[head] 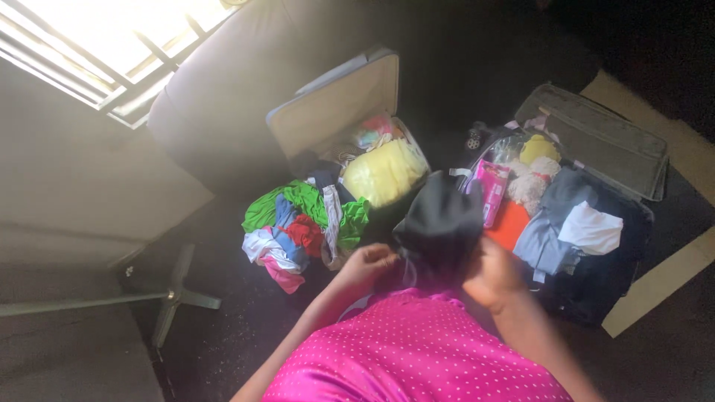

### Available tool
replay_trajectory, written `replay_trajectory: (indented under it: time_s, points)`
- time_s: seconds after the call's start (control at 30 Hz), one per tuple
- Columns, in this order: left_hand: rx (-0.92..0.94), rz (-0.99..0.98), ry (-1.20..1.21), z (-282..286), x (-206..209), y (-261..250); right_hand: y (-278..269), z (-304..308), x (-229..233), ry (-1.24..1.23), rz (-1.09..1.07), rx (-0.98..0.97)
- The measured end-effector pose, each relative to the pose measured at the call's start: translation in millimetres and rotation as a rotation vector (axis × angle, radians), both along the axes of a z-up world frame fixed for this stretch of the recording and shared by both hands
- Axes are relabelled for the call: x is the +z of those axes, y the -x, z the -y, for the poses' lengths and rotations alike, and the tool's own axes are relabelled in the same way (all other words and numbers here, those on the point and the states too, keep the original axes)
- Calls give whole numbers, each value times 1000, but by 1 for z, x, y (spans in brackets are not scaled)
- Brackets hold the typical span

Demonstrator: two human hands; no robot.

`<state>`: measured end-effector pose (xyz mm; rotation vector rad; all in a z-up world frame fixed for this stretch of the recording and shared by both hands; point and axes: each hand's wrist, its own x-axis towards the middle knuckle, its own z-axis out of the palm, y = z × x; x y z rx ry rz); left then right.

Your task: Sorting and packing various items of clothing and a stuffed animal into a suitcase.

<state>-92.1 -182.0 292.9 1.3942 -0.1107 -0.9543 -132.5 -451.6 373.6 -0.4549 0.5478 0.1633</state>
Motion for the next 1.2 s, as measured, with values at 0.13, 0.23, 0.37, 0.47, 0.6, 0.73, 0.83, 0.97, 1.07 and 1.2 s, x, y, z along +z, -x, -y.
replay_trajectory:
  time_s: [0.13,0.23,0.37,0.47,0.6,0.73,0.83,0.97,1.07,1.2]
  points:
    - [406,475,-142,4,25,-15,-1,-3,-39,-41,69,161]
    - [704,524,-113,-2,57,-32,-7,5,-26,36,-39,165]
    - [931,690,-153,-19,94,-54,-6,21,-1,151,-152,229]
    - [907,600,-11,-25,111,-66,3,53,-105,360,-35,332]
    - [908,169,538,-15,125,-66,3,31,-110,339,-111,594]
    - [727,137,540,-5,169,-56,5,4,-63,66,-115,701]
    - [635,286,451,-10,172,-58,5,6,-38,71,-49,705]
    - [633,610,144,-24,176,-64,9,44,-43,193,149,435]
    - [692,639,174,-34,169,-71,-1,63,-30,289,78,180]
    - [888,309,148,-45,182,-77,4,111,-48,693,37,-31]
